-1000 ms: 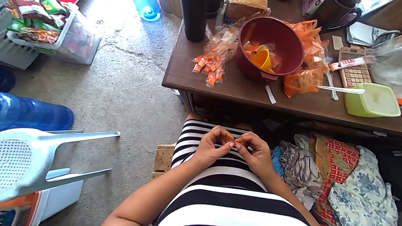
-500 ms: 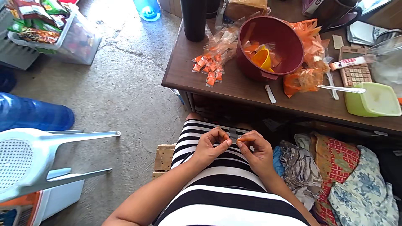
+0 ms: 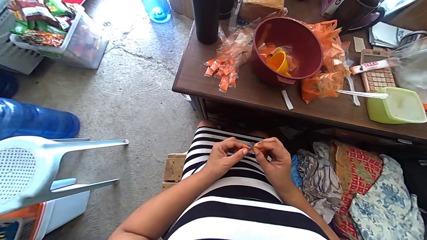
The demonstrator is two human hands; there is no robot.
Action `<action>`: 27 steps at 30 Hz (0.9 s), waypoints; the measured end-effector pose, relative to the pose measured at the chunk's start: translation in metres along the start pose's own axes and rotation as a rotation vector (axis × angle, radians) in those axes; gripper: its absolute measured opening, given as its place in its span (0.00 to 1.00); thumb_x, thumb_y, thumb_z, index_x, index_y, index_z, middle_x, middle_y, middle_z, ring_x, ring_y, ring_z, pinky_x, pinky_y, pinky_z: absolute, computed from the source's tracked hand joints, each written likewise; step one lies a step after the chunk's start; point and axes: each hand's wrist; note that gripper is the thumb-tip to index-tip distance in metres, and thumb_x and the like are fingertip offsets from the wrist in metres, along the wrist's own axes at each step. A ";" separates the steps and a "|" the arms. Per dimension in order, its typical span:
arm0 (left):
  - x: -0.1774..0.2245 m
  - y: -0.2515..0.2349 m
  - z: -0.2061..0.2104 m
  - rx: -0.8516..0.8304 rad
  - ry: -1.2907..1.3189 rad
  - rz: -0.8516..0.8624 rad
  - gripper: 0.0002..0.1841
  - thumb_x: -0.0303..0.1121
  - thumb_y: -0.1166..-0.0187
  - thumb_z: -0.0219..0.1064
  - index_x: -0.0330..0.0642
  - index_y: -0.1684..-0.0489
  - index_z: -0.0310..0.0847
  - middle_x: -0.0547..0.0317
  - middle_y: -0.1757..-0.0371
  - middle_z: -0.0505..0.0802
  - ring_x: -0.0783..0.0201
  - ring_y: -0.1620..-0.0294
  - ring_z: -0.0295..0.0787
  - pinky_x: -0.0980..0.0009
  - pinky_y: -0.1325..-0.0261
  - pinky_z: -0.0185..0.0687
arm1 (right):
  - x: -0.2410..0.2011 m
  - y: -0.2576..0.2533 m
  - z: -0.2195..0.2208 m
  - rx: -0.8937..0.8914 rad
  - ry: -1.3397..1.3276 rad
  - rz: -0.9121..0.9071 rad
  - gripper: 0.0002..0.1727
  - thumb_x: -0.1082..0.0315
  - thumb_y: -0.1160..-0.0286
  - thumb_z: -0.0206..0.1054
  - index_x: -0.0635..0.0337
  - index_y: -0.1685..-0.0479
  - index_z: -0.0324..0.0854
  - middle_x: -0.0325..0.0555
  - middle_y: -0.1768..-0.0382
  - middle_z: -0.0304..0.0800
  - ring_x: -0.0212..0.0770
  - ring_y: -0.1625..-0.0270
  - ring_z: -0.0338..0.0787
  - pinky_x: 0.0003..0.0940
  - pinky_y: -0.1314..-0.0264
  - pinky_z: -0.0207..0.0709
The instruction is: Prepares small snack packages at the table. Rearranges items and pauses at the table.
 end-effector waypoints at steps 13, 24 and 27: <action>0.001 -0.001 0.001 0.028 0.139 -0.105 0.02 0.28 0.23 0.71 0.43 0.61 0.89 0.76 0.61 0.90 0.82 0.61 0.85 0.82 0.54 0.83 | 0.001 0.001 0.002 -0.070 0.119 -0.120 0.06 0.74 0.29 0.72 0.64 0.57 0.87 0.45 0.53 0.88 0.17 0.64 0.80 0.06 0.63 0.74; 0.005 0.000 0.004 0.068 0.118 -0.183 0.05 0.21 0.26 0.67 0.43 0.63 0.86 0.75 0.67 0.90 0.82 0.66 0.85 0.82 0.58 0.82 | -0.002 0.003 0.000 -0.119 0.127 -0.025 0.09 0.68 0.27 0.70 0.65 0.57 0.89 0.47 0.51 0.89 0.16 0.65 0.78 0.06 0.66 0.70; 0.004 0.000 0.005 0.079 0.081 -0.163 0.05 0.20 0.27 0.69 0.41 0.63 0.86 0.74 0.66 0.89 0.81 0.66 0.84 0.82 0.58 0.82 | -0.006 0.003 0.000 -0.116 0.012 0.111 0.09 0.69 0.25 0.68 0.66 0.58 0.89 0.44 0.49 0.88 0.14 0.66 0.78 0.07 0.67 0.72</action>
Point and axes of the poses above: each hand's wrist, its own y-axis away from the middle knuckle, its own z-axis out of the palm, x = y × z
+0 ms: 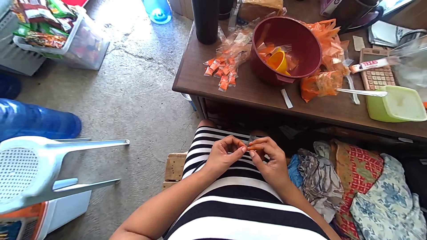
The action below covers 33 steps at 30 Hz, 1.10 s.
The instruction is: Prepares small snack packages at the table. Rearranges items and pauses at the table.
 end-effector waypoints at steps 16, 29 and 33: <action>0.002 0.002 0.002 0.021 -0.065 0.012 0.03 0.22 0.27 0.71 0.38 0.62 0.90 0.72 0.64 0.91 0.81 0.63 0.86 0.82 0.56 0.84 | 0.001 0.003 0.001 0.047 -0.142 0.186 0.07 0.69 0.26 0.69 0.64 0.60 0.89 0.37 0.55 0.85 0.15 0.67 0.78 0.08 0.67 0.73; 0.011 -0.003 0.006 0.023 0.031 -0.172 0.07 0.19 0.29 0.72 0.44 0.68 0.86 0.74 0.71 0.91 0.81 0.69 0.86 0.82 0.58 0.83 | -0.001 0.000 -0.003 -0.023 -0.446 0.354 0.07 0.69 0.20 0.65 0.58 0.63 0.89 0.32 0.56 0.86 0.17 0.67 0.81 0.12 0.66 0.77; 0.011 -0.006 0.004 0.005 0.054 -0.229 0.07 0.21 0.26 0.70 0.46 0.68 0.84 0.75 0.72 0.89 0.81 0.68 0.85 0.81 0.57 0.82 | 0.001 -0.002 -0.004 -0.038 -0.492 0.349 0.06 0.68 0.20 0.67 0.57 0.61 0.89 0.31 0.56 0.86 0.18 0.67 0.81 0.12 0.66 0.77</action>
Point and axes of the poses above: each hand's wrist, its own y-axis away from the middle knuckle, its own z-axis out of the palm, x = y × z
